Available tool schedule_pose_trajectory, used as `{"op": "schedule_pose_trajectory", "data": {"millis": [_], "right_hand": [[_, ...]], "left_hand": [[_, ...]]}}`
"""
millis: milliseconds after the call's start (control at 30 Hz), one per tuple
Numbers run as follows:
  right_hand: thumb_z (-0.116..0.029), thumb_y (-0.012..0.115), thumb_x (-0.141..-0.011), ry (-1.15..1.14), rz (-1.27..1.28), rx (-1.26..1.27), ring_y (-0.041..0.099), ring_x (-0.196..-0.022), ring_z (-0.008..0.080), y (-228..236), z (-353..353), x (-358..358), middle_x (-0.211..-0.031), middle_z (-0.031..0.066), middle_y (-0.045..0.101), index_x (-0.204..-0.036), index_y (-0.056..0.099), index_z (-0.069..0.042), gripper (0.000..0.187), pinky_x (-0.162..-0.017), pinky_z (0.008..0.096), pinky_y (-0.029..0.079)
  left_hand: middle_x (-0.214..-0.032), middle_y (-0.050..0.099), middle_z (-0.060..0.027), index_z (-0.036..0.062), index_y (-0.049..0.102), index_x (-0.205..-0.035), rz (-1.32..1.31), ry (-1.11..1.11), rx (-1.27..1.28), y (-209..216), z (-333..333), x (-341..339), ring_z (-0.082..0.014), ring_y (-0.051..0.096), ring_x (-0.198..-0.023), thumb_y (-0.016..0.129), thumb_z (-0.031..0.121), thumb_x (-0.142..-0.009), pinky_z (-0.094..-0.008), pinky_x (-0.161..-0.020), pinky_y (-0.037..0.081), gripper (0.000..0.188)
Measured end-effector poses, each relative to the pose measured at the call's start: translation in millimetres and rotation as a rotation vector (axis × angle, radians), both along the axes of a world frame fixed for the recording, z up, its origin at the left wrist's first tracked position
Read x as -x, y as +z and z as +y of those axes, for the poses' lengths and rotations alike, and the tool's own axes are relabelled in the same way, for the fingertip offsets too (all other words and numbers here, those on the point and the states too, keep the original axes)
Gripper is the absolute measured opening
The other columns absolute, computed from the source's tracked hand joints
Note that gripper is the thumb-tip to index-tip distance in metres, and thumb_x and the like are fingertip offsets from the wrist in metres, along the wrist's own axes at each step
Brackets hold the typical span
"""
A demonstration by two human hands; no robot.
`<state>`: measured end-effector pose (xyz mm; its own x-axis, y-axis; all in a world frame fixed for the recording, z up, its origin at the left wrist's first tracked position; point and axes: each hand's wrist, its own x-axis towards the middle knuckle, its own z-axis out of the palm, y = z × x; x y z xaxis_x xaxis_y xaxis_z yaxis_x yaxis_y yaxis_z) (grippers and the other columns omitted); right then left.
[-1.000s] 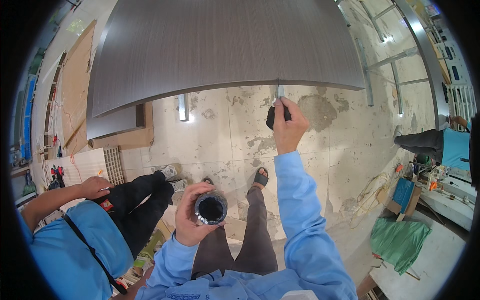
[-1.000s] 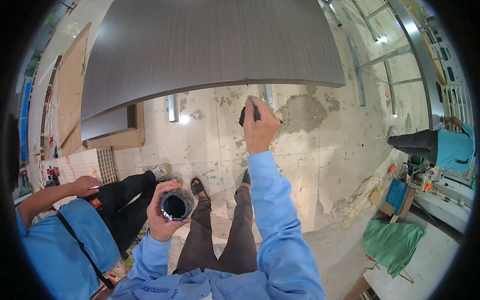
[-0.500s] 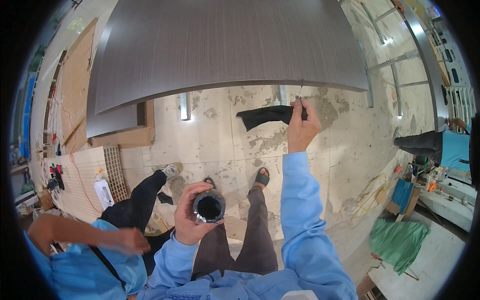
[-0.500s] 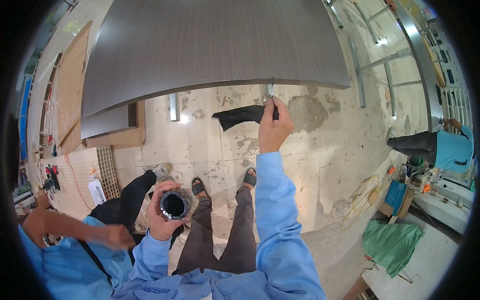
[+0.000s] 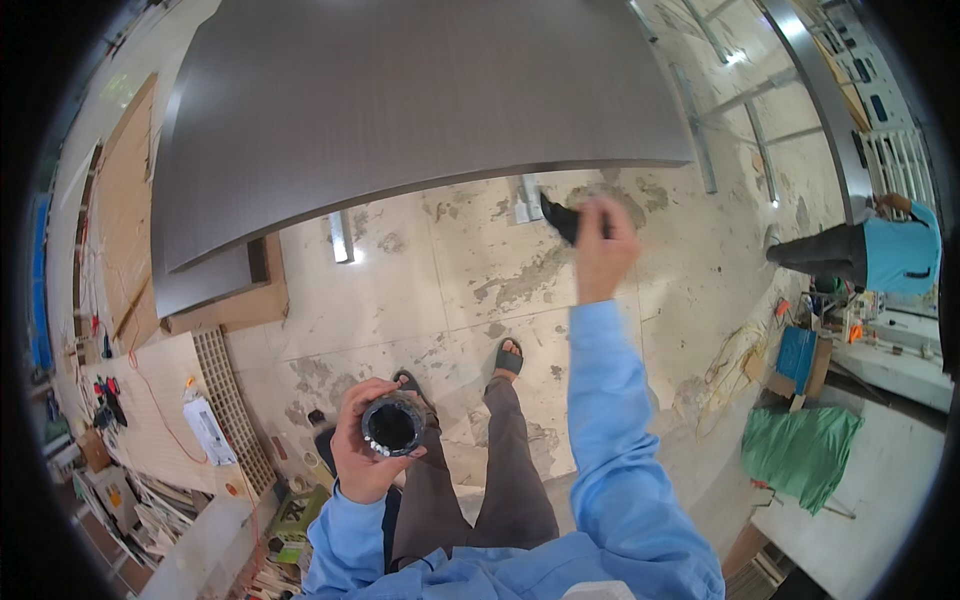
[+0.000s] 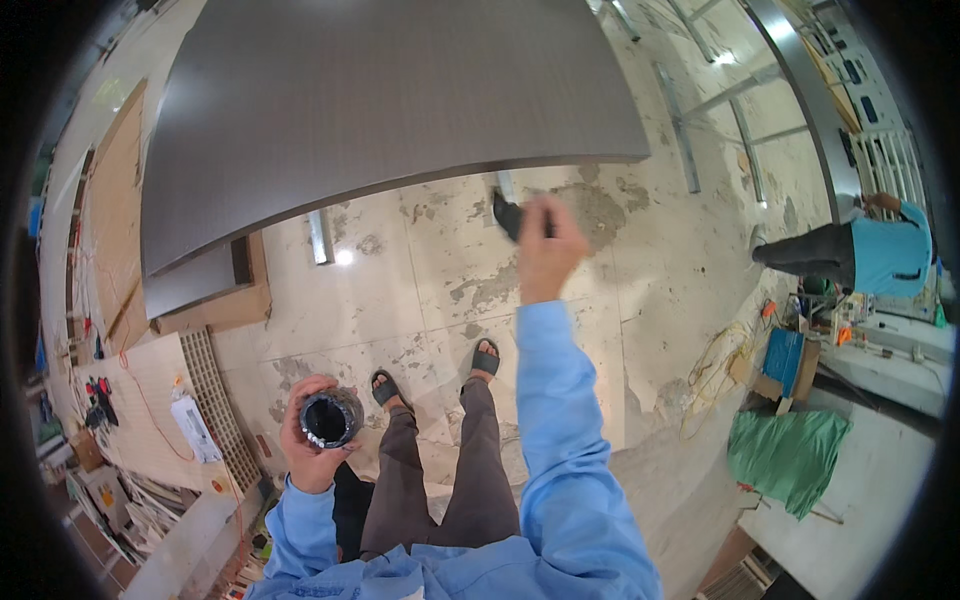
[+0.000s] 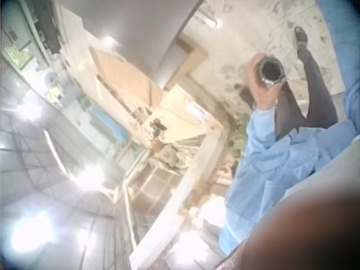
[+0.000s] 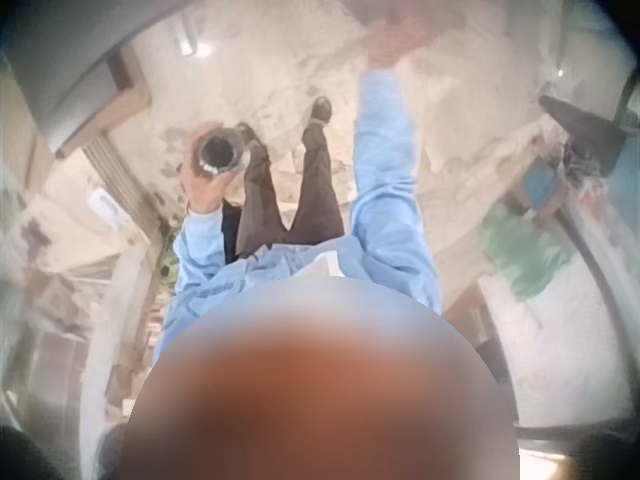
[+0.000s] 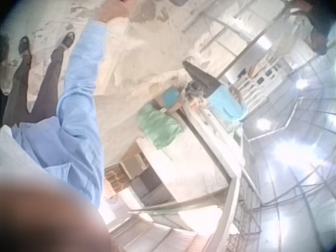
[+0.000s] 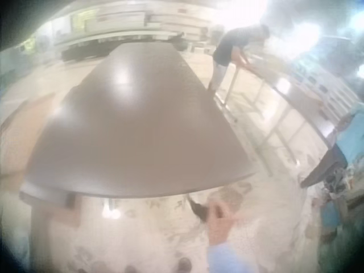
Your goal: The person applies a dark liquid to the edge of a large flat panel using a small brush and a cloth, repeatedly dipping the brush into a small container and wiping the edge. Another person in a blue shirt assists by holding and moving the panel.
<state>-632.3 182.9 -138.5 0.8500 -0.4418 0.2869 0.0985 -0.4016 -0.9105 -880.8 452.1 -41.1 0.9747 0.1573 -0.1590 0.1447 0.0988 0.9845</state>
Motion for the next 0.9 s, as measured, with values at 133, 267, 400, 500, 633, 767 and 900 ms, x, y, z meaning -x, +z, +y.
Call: {"op": "schedule_pose_trajectory", "data": {"millis": [133,267,400,500,633,767,900], "right_hand": [[-0.010,0.073,-0.095,0.133,-0.007,0.130,0.073,-0.086,0.0190,-11,5,-1,-0.094,0.0096,0.078,-0.099,0.075,-0.002,0.009,-0.082,0.0322,0.056],[-0.009,0.070,-0.098,-0.153,-0.068,-0.137,0.070,-0.084,0.0149,18,-42,-8,-0.091,0.0061,0.077,-0.101,0.075,0.001,0.011,-0.080,0.0305,0.055],[-0.011,0.071,-0.098,0.061,-0.181,-0.127,0.069,-0.086,0.0133,82,-65,-20,-0.092,0.0055,0.077,-0.106,0.076,-0.001,0.014,-0.081,0.0294,0.054],[-0.016,0.074,-0.096,0.123,-0.184,0.072,0.070,-0.087,0.0145,131,-67,-71,-0.094,0.0068,0.078,-0.108,0.076,-0.003,0.018,-0.081,0.0307,0.054],[-0.018,0.077,-0.091,0.274,-0.097,0.246,0.071,-0.086,0.0256,136,-70,-158,-0.096,0.0133,0.077,-0.103,0.076,-0.003,0.019,-0.081,0.0349,0.054],[-0.010,0.071,-0.090,0.598,-0.156,0.421,0.068,-0.093,0.0378,90,-57,-160,-0.096,0.0164,0.074,-0.100,0.074,-0.003,0.012,-0.083,0.0418,0.054],[-0.002,0.068,-0.091,0.892,0.066,0.389,0.070,-0.092,0.0338,81,-89,-68,-0.096,0.0154,0.073,-0.100,0.072,0.000,0.010,-0.084,0.0398,0.055]], "left_hand": [[-0.135,0.052,-0.0124,0.0012,0.056,-0.135,-0.027,-0.028,-0.022,1,-7,-9,-0.0282,0.064,-0.123,0.096,0.006,-0.068,-0.0401,-0.107,0.053,0.078],[-0.134,0.053,-0.0125,0.0014,0.057,-0.133,-0.022,-0.033,-0.041,5,-14,-13,-0.0275,0.063,-0.124,0.098,0.012,-0.068,-0.0410,-0.107,0.054,0.078],[-0.134,0.053,-0.0128,0.0012,0.057,-0.133,0.022,-0.029,-0.034,10,-23,-18,-0.0280,0.062,-0.123,0.100,0.024,-0.068,-0.0455,-0.108,0.054,0.082],[-0.134,0.053,-0.0123,0.0009,0.057,-0.133,-0.005,-0.056,-0.011,16,-28,-27,-0.0281,0.063,-0.124,0.099,0.018,-0.068,-0.0430,-0.106,0.055,0.080],[-0.133,0.053,-0.0120,0.0007,0.057,-0.134,-0.002,-0.064,0.022,23,-37,-31,-0.0282,0.064,-0.123,0.098,0.014,-0.069,-0.0407,-0.105,0.055,0.078],[-0.133,0.054,-0.0122,0.0005,0.057,-0.134,-0.017,-0.081,-0.007,21,-47,-39,-0.0289,0.065,-0.122,0.098,0.015,-0.069,-0.0401,-0.105,0.055,0.079],[-0.133,0.054,-0.0123,0.0003,0.057,-0.134,-0.034,-0.066,-0.031,21,-48,-44,-0.0293,0.066,-0.122,0.099,0.017,-0.069,-0.0397,-0.103,0.055,0.079]]}}
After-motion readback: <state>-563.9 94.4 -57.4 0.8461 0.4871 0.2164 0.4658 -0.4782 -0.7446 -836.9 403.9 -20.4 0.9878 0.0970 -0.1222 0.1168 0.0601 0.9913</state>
